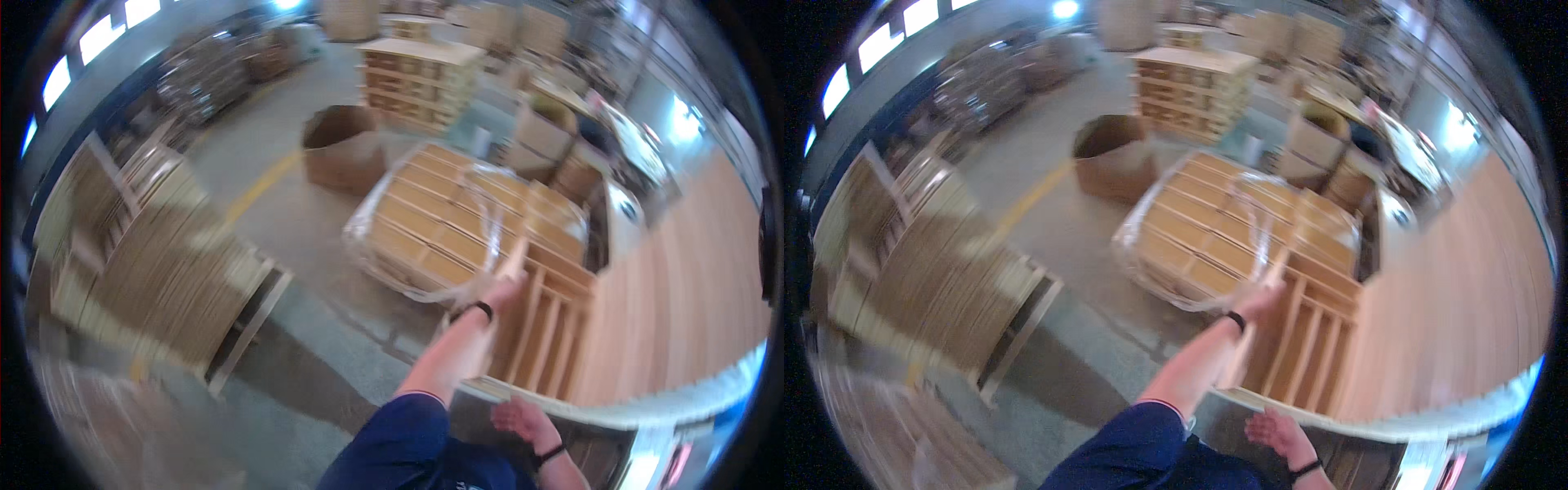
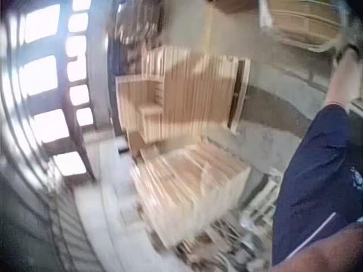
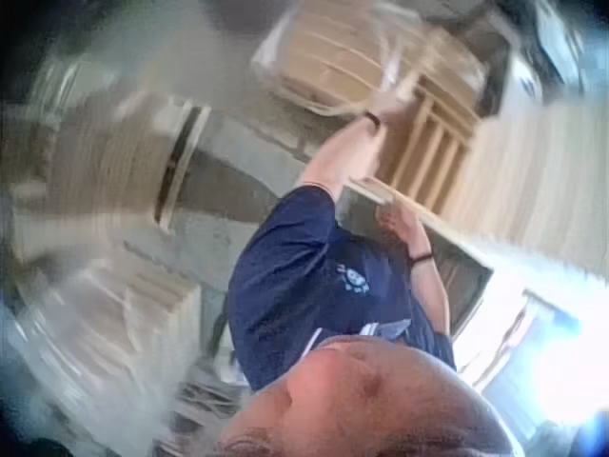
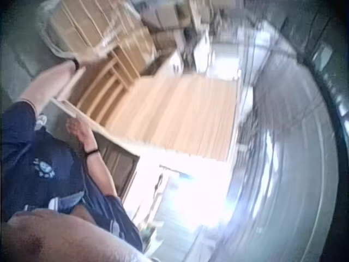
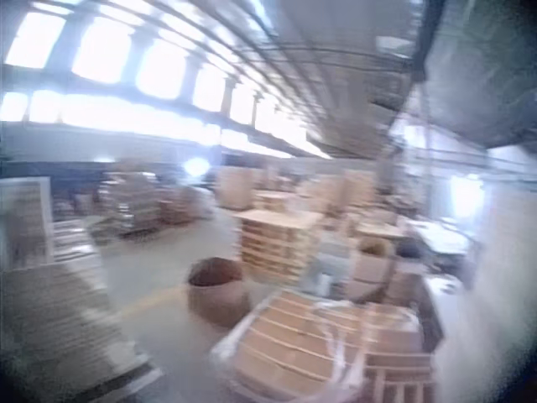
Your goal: Assembling a multi-compartment wooden drawer organizer using a pneumatic staple gun.
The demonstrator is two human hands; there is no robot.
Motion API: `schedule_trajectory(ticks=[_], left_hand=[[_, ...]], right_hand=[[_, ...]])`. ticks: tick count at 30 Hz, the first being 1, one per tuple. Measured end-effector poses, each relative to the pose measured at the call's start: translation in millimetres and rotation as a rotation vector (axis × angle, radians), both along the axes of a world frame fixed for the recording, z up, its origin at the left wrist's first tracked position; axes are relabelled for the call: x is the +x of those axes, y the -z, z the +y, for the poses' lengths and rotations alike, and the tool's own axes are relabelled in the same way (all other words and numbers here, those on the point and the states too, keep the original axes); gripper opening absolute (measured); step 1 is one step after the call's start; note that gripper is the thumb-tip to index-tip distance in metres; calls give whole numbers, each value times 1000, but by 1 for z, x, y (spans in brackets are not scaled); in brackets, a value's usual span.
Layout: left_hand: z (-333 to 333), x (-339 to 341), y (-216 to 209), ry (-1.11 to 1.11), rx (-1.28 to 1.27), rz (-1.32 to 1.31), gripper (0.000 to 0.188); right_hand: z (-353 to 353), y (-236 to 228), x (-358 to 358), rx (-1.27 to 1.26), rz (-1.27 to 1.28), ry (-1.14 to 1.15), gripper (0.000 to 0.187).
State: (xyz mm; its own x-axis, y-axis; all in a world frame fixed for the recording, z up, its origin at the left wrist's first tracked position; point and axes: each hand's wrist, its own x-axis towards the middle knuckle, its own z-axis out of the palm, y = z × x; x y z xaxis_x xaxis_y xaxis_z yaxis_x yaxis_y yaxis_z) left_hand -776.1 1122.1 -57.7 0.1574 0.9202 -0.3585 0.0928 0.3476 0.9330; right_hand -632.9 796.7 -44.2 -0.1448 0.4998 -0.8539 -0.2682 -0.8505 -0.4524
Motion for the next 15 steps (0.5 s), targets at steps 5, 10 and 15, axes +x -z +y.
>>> schedule_trajectory(ticks=[5,10,15], left_hand=[[-92,-87,-7,-107,357,52,64],[-248,-186,102,-4,53,7,50],[-360,-234,153,-13,-177,362,38]], right_hand=[[-49,8,27,203,-416,-459,40],[-118,90,114,575,-1126,-1132,29],[-133,101,91,300,-1062,-1141,29]])
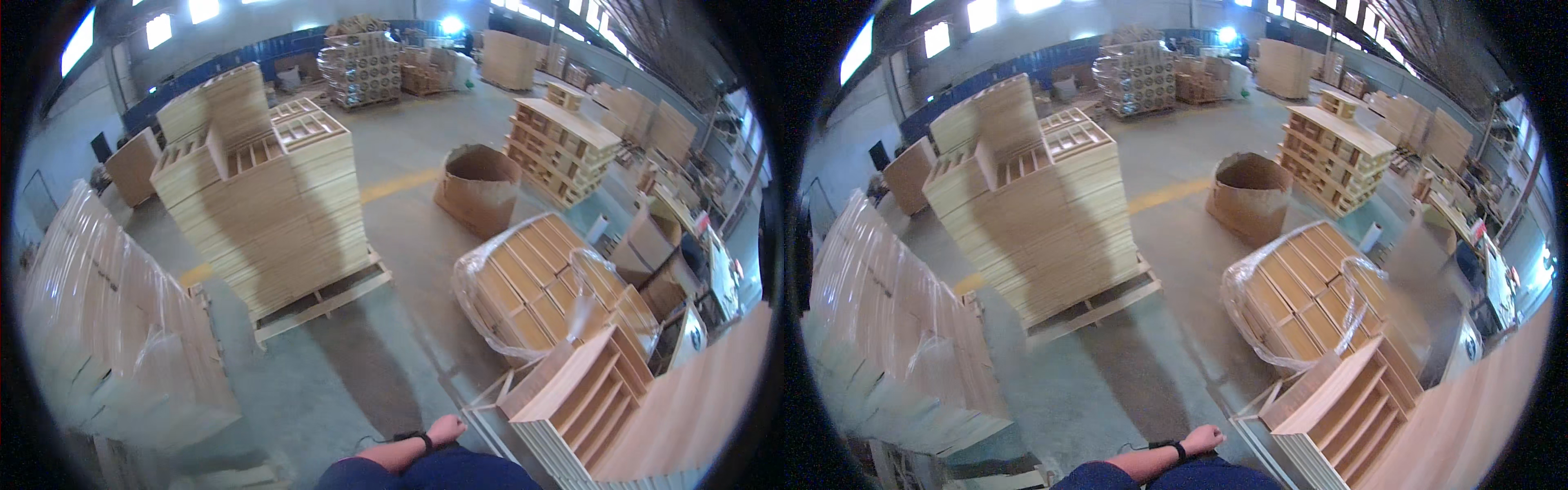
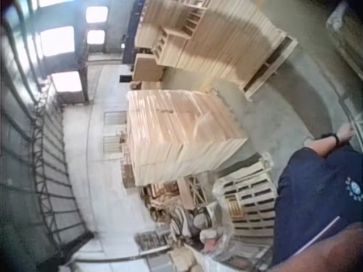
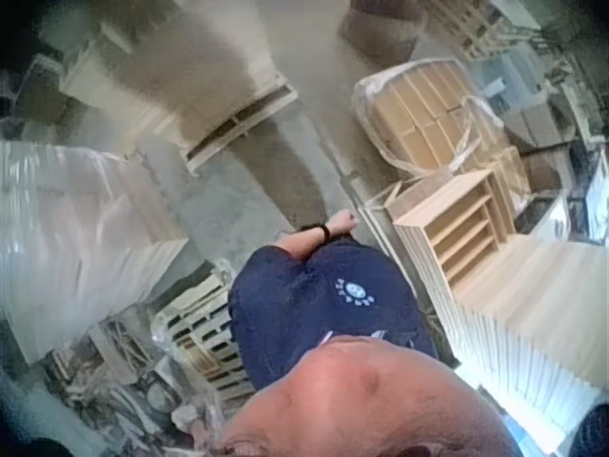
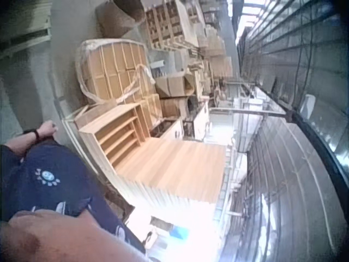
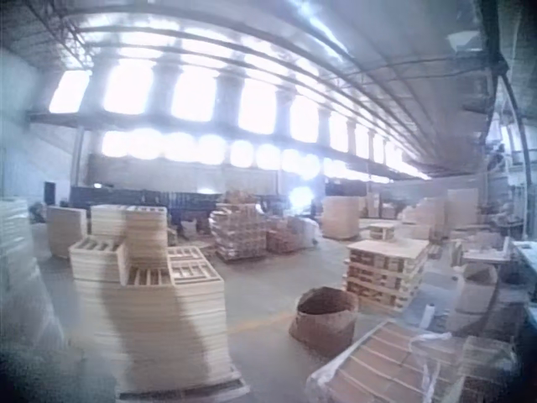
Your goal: Assembling a multi-compartment wooden drawer organizer using a pneumatic staple gun.
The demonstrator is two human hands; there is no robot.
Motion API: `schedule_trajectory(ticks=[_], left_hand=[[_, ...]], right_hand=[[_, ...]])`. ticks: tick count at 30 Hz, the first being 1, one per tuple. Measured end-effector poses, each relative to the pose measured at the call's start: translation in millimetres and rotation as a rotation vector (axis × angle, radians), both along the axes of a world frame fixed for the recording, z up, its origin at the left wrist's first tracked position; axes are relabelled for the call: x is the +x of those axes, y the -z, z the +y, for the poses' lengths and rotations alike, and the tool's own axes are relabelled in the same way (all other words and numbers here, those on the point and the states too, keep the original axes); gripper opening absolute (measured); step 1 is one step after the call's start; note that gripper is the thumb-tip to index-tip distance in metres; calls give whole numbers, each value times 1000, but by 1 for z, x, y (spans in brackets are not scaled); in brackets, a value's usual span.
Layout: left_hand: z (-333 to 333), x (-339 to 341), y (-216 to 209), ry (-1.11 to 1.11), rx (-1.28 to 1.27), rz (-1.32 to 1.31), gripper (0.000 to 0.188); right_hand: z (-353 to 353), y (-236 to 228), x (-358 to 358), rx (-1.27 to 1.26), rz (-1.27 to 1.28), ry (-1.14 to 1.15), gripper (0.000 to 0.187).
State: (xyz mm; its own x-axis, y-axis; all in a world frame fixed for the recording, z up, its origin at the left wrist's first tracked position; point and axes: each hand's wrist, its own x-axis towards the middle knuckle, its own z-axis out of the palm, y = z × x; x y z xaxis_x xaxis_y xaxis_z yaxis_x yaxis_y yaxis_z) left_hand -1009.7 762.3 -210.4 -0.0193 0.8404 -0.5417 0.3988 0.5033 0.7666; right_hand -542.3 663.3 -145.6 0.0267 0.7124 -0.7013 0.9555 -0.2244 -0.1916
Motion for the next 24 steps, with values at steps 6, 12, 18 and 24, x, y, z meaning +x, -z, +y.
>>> schedule_trajectory(ticks=[6,12,18,24], left_hand=[[-8,9,-4,135,113,142,37],[11,19,-13,192,123,178,40],[16,-17,90,1056,359,301,48],[33,-59,104,949,-162,908,31]], right_hand=[[13,26,-15,-53,52,12,32],[50,99,48,-73,332,36,30],[-82,11,3,251,646,1185,37],[-221,9,-31,77,250,1044,29]])
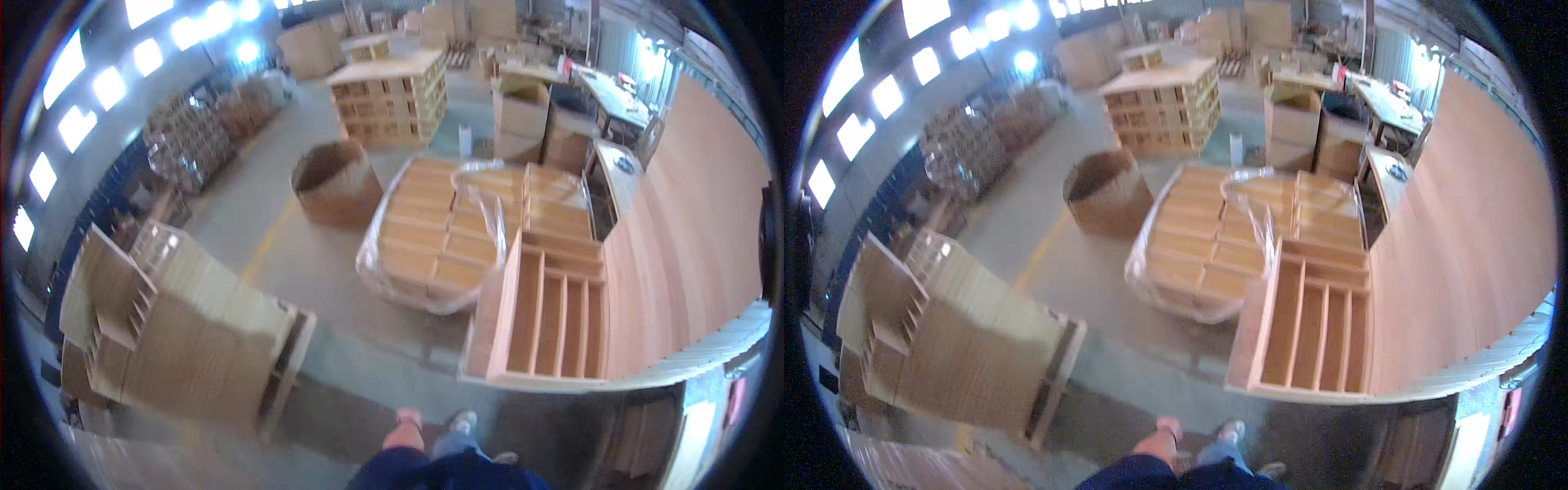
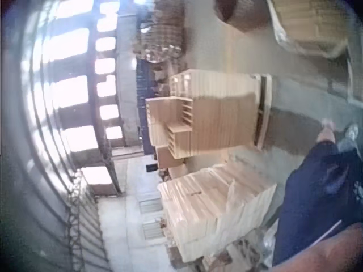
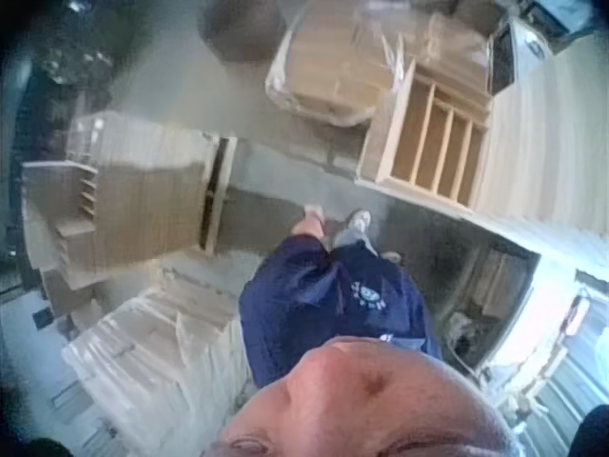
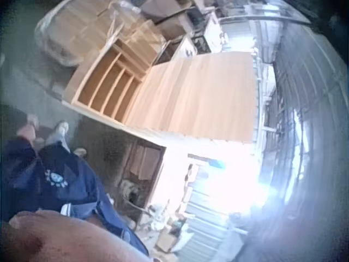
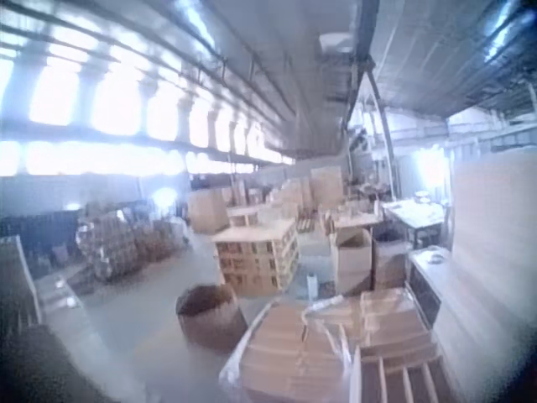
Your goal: Assembling a multi-compartment wooden drawer organizer using a pneumatic staple gun.
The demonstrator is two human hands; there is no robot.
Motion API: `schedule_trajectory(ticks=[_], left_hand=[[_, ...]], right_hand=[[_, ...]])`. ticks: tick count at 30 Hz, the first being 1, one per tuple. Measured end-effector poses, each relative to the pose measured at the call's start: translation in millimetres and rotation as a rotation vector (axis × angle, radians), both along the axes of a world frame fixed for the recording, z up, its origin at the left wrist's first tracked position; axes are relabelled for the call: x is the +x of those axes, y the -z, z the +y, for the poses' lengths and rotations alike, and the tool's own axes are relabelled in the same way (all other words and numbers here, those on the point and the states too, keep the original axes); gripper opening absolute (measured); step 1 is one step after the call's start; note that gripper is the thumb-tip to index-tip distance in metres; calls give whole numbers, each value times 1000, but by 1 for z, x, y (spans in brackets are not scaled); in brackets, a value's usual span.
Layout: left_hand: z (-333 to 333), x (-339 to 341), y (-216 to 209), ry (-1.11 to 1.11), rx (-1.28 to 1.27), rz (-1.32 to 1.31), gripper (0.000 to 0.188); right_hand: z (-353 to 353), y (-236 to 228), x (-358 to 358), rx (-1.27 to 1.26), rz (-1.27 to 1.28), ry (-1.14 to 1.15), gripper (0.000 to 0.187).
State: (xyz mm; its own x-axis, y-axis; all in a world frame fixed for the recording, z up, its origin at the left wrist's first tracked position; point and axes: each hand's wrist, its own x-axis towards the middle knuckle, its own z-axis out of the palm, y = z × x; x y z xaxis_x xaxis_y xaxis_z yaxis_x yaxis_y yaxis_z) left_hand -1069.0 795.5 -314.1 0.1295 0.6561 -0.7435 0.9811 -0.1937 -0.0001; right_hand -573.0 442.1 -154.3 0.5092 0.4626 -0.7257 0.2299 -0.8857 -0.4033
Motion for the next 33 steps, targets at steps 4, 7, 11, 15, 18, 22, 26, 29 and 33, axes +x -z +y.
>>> schedule_trajectory(ticks=[4,7,11,15,18,22,26,29,33], left_hand=[[52,36,35,-800,191,-488,32],[58,103,-3,-483,160,-681,38],[3,174,-40,-546,139,-814,37],[-106,178,-46,-576,129,-851,38],[-194,138,-11,-623,124,-675,41],[-272,25,19,-808,153,-382,40],[-320,-63,-2,-926,105,-320,33],[-387,-136,15,-172,113,-7,24],[-397,-143,9,85,-141,169,20]], right_hand=[[-56,4,-4,-112,-27,-209,26],[-94,10,-9,-158,-47,-286,25],[-134,22,10,-168,-137,-433,27],[-101,13,89,208,-835,-1118,25],[-34,-79,27,675,171,373,19],[-77,-83,14,654,51,216,15],[-251,28,13,328,-262,-279,32],[-342,75,-22,77,-225,-485,38],[-460,77,-90,-112,-15,-146,42]])
